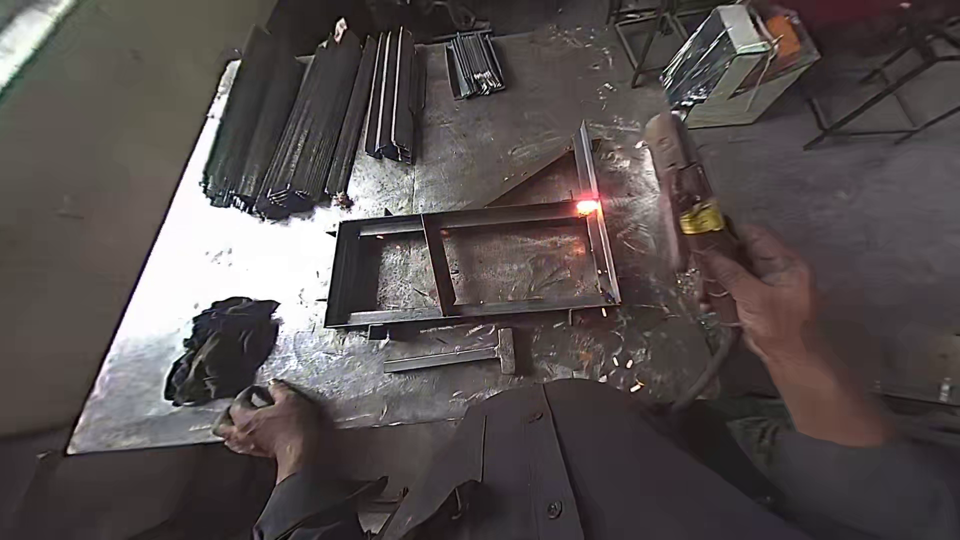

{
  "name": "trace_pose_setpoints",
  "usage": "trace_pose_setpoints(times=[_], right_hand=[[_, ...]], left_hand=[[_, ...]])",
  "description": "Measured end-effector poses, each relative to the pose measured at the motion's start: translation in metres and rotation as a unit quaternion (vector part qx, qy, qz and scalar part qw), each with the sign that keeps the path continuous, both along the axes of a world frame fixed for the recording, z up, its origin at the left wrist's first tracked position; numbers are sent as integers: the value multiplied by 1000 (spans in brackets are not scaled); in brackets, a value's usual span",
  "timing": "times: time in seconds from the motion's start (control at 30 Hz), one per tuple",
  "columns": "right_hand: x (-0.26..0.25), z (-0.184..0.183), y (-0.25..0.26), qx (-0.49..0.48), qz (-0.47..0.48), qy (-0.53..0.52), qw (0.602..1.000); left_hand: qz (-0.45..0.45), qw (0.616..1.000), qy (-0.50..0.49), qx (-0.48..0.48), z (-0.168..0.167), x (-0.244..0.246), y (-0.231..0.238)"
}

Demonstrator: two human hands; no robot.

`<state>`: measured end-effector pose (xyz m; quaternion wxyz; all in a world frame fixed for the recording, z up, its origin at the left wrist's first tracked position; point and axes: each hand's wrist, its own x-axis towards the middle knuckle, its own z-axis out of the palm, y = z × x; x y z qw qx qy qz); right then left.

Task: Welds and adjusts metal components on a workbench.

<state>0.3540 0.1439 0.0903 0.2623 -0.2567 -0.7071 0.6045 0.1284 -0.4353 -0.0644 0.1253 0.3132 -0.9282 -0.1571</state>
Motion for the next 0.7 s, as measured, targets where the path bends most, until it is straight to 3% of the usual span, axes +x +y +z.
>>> trace_pose_setpoints(times=[0.1,0.23,0.43,0.57,0.7], right_hand=[[31,-5,-43,-222,-61,66,971],[78,-23,-98,-323,-69,104,938],[126,-34,-186,-400,-75,128,904],[159,-43,-246,-414,-72,157,894],[200,-52,-293,-421,-70,163,889]], left_hand=[[-20,999,29,21,0,4,-4],[-67,994,63,58,-1,6,-11],[-149,976,82,137,6,16,-18],[-246,917,121,291,15,31,-35],[-328,881,164,298,-6,52,-85]])
